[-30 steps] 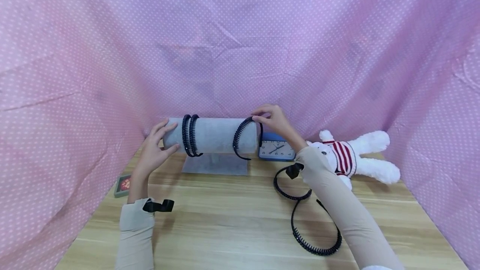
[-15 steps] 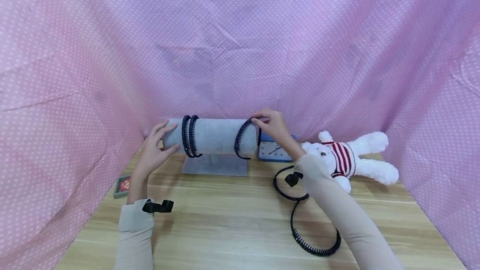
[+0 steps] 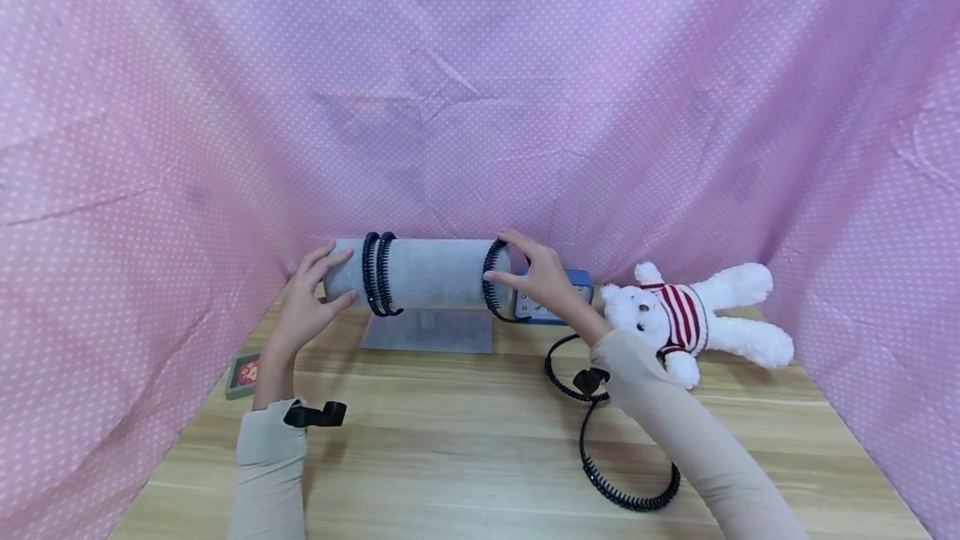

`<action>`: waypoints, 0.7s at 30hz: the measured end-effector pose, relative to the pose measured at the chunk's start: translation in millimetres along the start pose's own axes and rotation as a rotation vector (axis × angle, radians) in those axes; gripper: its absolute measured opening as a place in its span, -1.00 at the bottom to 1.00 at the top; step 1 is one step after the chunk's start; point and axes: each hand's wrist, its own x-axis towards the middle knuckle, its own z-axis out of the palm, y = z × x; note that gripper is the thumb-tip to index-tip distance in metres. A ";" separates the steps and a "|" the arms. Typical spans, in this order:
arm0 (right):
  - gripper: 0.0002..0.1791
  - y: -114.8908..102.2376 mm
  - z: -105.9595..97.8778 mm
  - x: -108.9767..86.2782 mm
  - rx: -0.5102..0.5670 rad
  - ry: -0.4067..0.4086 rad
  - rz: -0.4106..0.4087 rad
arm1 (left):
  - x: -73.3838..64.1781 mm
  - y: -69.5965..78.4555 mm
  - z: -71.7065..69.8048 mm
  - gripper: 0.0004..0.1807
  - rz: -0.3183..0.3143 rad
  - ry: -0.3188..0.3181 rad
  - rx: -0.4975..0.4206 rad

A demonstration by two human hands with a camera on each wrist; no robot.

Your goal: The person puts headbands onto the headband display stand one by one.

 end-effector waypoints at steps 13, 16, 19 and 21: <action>0.15 2.6 -2.0 -4.4 -0.015 -0.130 0.001 | 1.2 0.2 -0.3 -0.32 0.000 0.004 0.003; 0.18 4.3 -1.0 -1.7 -0.007 -0.150 0.014 | 0.9 0.4 -0.9 -0.32 0.002 0.005 0.003; 0.18 6.3 -0.6 1.8 0.001 -0.164 0.026 | 0.2 1.2 -1.3 -0.32 0.003 0.003 -0.001; 0.17 7.2 -1.5 3.8 0.016 -0.178 0.029 | -0.3 1.7 -1.4 -0.32 0.003 0.003 0.001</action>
